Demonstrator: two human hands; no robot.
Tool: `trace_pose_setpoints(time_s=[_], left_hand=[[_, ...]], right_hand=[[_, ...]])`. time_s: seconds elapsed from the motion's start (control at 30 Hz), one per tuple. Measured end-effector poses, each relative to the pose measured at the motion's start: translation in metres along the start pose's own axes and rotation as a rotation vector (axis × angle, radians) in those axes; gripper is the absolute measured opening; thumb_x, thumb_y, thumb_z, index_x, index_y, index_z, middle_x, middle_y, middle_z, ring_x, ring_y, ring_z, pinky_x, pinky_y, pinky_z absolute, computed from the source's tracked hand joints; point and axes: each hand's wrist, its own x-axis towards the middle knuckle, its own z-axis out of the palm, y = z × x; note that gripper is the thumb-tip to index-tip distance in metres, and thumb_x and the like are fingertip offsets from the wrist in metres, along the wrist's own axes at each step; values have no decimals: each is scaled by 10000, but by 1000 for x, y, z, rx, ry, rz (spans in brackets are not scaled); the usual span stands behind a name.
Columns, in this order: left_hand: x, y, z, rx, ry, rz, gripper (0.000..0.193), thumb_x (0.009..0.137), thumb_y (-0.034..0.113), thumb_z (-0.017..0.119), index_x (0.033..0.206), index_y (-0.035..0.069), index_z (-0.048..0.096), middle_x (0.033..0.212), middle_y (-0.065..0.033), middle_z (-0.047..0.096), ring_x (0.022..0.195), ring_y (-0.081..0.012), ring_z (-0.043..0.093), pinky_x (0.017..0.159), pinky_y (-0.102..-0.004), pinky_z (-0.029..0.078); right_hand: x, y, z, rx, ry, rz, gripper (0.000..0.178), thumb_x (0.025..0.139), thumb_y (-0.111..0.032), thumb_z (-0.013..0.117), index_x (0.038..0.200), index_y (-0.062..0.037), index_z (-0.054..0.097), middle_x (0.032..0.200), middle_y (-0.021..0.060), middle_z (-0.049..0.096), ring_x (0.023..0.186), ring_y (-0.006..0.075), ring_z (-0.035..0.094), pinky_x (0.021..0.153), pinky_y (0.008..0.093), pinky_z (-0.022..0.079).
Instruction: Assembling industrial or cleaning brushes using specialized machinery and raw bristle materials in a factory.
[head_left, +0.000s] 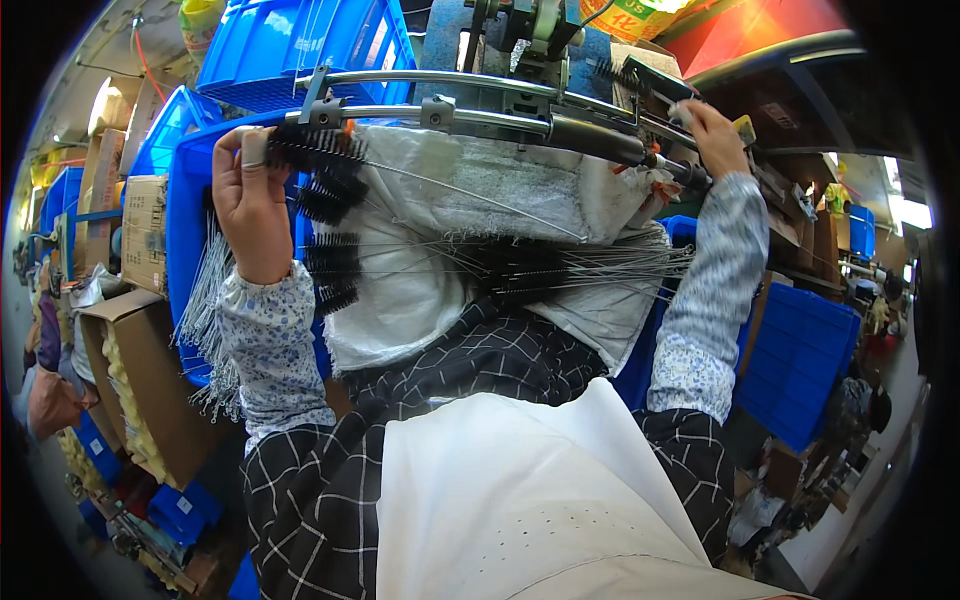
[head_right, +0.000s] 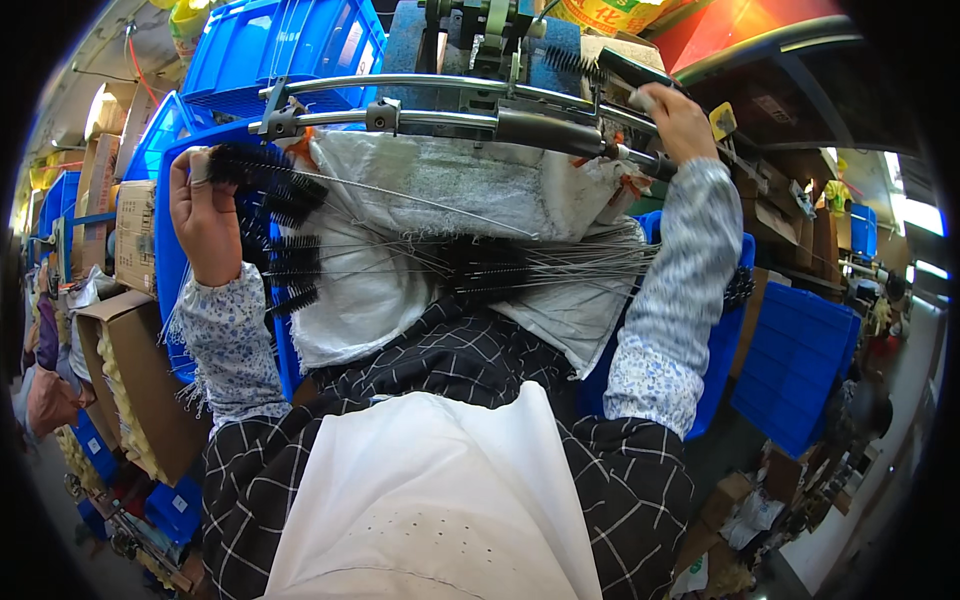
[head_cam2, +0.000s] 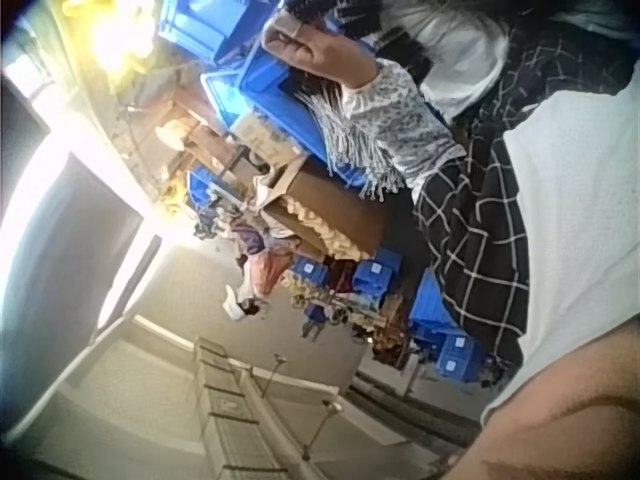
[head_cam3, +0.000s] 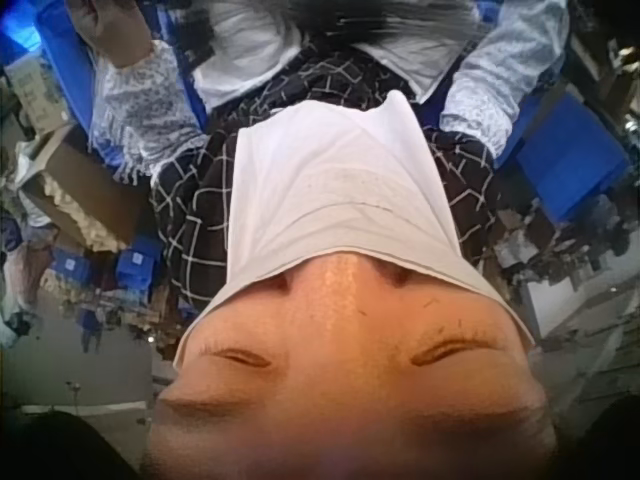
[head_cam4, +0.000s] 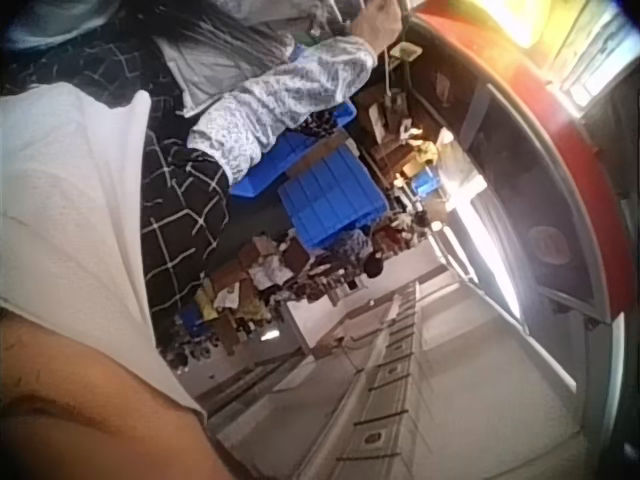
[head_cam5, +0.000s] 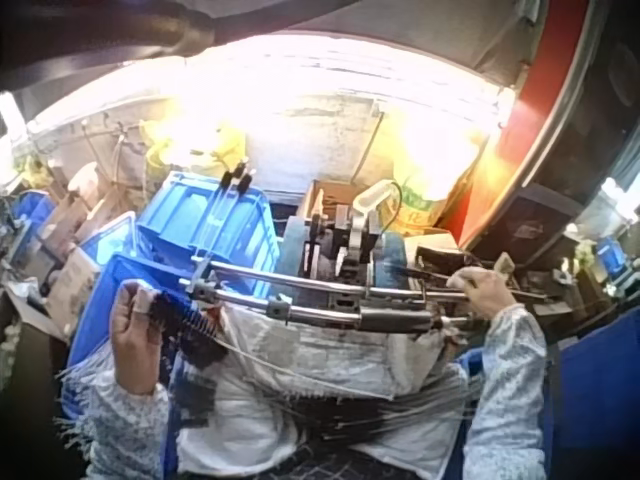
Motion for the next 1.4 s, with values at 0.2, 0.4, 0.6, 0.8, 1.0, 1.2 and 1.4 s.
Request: trace_pose_setpoints(time_s=[0.2,0.4,0.6,0.8,1.0,1.2,1.4], left_hand=[[-24,-37,56,-57,-263,-213,126,887,142,403,928,31,448,876,-62,542,750,-110,552,676,-249,484],[-42,-38,50,17,-398,-313,181,900,184,364,987,26,353,842,-100,548,662,-147,563,633,-261,490],[1,-63,-110,918,-118,-213,275,869,183,456,1093,39,384,877,-40,510,696,-81,461,617,-206,409],[-6,-87,-130,813,-263,-326,124,840,131,506,910,29,515,732,24,506,593,-30,427,515,-171,349],[-3,-79,-134,871,-183,-539,139,824,157,535,831,19,523,699,3,514,602,-59,477,523,-190,396],[-2,-34,-99,774,-77,-83,124,844,156,511,839,32,517,737,27,488,661,-45,436,593,-174,372],[13,14,-109,764,154,288,126,867,127,455,920,34,521,832,-11,511,760,-85,457,697,-209,373]], right_hand=[[-65,-118,7,198,-400,-261,322,835,-226,473,1095,-39,489,872,138,577,788,243,557,694,334,456],[-62,-187,76,337,-212,-306,242,805,-168,446,964,12,478,800,204,568,736,350,562,632,404,462],[16,-77,85,-384,354,152,262,807,-252,478,1048,-201,569,837,20,616,838,196,524,750,361,410],[30,-81,90,-393,369,130,249,806,-264,483,1030,-216,583,845,15,621,844,187,500,756,338,360],[37,-79,90,-305,334,91,245,808,-244,481,1029,-218,584,851,17,621,861,187,493,773,337,345],[61,-59,102,-437,347,40,370,810,-76,414,1115,-256,521,1067,12,545,1095,213,366,883,417,248],[41,-50,91,-477,359,154,398,779,-252,505,1163,-160,460,1158,60,440,1097,232,352,879,469,233]])
